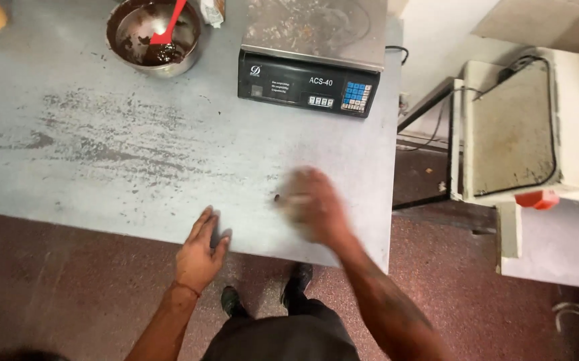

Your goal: Cleaning a stainless steel workbench and then cracking a series of eggs into a metal bowl on a digital scale.

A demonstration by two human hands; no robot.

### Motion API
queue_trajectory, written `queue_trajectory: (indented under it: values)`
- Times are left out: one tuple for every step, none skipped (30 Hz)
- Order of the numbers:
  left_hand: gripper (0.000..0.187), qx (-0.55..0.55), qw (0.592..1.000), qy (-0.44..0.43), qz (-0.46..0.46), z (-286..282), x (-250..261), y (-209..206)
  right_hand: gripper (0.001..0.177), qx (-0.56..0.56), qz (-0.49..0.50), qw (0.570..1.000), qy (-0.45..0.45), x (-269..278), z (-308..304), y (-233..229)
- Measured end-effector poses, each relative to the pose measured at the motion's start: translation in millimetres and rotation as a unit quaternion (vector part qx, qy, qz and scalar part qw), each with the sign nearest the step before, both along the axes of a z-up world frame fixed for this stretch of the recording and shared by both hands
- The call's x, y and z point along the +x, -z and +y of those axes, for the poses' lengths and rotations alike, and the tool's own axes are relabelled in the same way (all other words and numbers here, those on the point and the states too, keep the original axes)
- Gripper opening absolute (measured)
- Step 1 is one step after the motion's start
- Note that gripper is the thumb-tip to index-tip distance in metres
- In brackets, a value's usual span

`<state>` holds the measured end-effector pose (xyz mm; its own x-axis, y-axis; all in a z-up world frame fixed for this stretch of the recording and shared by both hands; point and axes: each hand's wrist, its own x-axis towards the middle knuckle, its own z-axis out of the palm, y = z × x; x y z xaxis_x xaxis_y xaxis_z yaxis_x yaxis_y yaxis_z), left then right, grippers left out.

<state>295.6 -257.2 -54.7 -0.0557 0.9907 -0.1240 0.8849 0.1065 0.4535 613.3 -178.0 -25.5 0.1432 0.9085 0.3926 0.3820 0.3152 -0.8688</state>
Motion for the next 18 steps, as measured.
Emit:
queue_trajectory:
  values:
    - [0.062,0.029,0.998,0.014,-0.052,-3,-7,-6,0.032,0.048,-0.106,0.993,-0.033,-28,9,20]
    - [0.062,0.030,0.998,0.018,-0.056,1,-15,-2,0.032,0.048,-0.110,0.992,-0.029,-51,16,40]
    - [0.057,0.099,0.984,0.034,-0.143,-3,-25,0,0.037,0.107,-0.261,0.956,-0.078,-76,13,62]
    - [0.052,0.167,0.958,0.046,-0.229,-5,-35,2,0.043,0.161,-0.404,0.891,-0.128,-100,12,83]
    - [0.052,0.175,0.954,0.061,-0.236,-18,-43,2,0.043,0.166,-0.413,0.888,-0.112,-101,8,81]
    - [0.051,0.185,0.945,0.025,-0.269,-31,-53,3,0.039,0.158,-0.411,0.890,-0.114,-103,4,79]
    - [0.050,0.185,0.935,-0.024,-0.301,-64,-62,6,0.036,0.143,-0.408,0.892,-0.131,-106,-16,80]
    - [0.050,0.183,0.933,-0.024,-0.309,-76,-73,19,0.036,0.141,-0.415,0.890,-0.130,-106,-18,77]
    - [0.051,0.151,0.944,-0.039,-0.291,-98,-86,29,0.039,0.153,-0.398,0.887,-0.178,-109,-30,75]
    - [0.053,0.119,0.953,-0.054,-0.272,-119,-98,38,0.048,0.165,-0.379,0.882,-0.225,-111,-41,72]
    - [0.053,0.121,0.951,-0.052,-0.278,-137,-109,52,0.048,0.165,-0.385,0.880,-0.223,-105,-42,56]
    - [0.052,0.027,0.948,-0.102,-0.302,-153,-118,66,0.027,0.160,-0.326,0.896,-0.256,-99,-43,38]
    - [0.052,-0.070,0.934,-0.149,-0.317,-173,-132,79,0.012,0.152,-0.262,0.909,-0.286,-96,-48,22]
    - [0.052,-0.072,0.934,-0.144,-0.319,-184,-145,92,0.012,0.149,-0.265,0.910,-0.282,-95,-48,-10]
    - [0.049,-0.113,0.920,-0.174,-0.331,-197,-156,105,0.007,-0.182,-0.184,0.948,-0.188,-92,-47,-42]
    - [0.045,-0.153,0.904,-0.204,-0.342,-210,-166,117,0.016,-0.491,-0.080,0.864,-0.072,-89,-46,-74]
    - [0.045,-0.152,0.902,-0.209,-0.347,-209,-179,129,0.016,-0.491,-0.086,0.863,-0.075,-58,-48,-44]
    - [0.051,-0.198,0.914,-0.204,-0.290,-208,-190,141,0.028,-0.301,0.034,0.953,0.003,-26,-50,-15]
